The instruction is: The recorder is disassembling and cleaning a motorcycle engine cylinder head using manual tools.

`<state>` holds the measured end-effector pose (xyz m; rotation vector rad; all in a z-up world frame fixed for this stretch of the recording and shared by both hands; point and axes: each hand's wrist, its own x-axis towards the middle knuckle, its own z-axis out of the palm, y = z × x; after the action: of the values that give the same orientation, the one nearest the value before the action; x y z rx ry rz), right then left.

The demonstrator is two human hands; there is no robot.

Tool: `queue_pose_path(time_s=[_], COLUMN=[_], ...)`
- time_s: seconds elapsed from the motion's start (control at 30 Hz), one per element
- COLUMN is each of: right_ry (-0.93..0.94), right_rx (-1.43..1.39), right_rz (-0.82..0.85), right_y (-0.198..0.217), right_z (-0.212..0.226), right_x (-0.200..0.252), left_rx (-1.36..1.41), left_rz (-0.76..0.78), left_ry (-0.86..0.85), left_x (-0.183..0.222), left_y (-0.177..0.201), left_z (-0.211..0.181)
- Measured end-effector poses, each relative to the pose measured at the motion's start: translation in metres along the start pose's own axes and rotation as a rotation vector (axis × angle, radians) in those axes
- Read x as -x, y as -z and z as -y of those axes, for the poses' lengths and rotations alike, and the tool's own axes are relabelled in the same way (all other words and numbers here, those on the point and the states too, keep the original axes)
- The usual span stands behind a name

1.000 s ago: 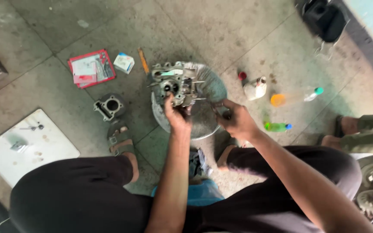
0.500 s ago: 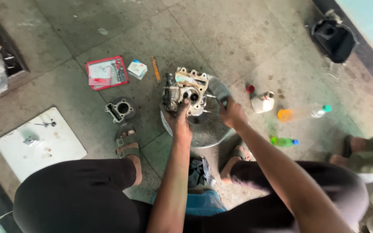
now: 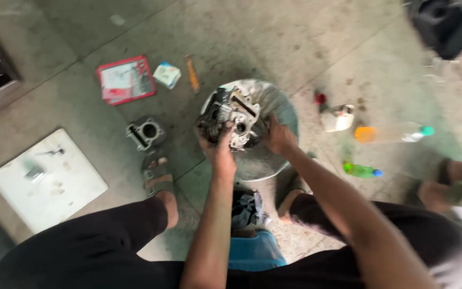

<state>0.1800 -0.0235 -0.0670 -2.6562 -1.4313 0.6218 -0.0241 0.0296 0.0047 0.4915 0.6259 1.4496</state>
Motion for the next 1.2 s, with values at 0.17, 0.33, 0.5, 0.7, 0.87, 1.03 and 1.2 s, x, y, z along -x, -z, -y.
queue_pose_path(time_s=[0.17,0.33,0.5,0.7,0.87,1.03,1.2], right_ry=[0.084,0.234,0.307,0.499,0.467,0.393,0.377], right_rx=[-0.217,-0.331,-0.357,-0.411,-0.447,-0.424,-0.454], right_rz=[-0.154,-0.302,-0.372,-0.434,-0.406,-0.375,-0.352], right_y=[0.165,0.169,0.15,0.129,0.142,0.138,0.157], right_z=[0.091,0.125,0.145,0.125,0.137,0.129,0.138], right_x=[0.118,0.203,0.206,0.191,0.214,0.179,0.186], left_rx=[0.127,0.156,0.126,0.116,0.088,0.083,0.129], left_rz=[-0.045,-0.006,0.016,-0.014,-0.012,-0.023,0.023], left_ry=[-0.002,0.0,0.106,0.077,0.094,0.102,0.093], left_x=[0.008,0.026,0.05,0.038,0.042,0.034,0.026], left_y=[-0.002,-0.023,-0.028,-0.027,-0.02,-0.023,-0.028], left_z=[-0.003,-0.022,-0.035,-0.034,-0.024,-0.015,-0.019])
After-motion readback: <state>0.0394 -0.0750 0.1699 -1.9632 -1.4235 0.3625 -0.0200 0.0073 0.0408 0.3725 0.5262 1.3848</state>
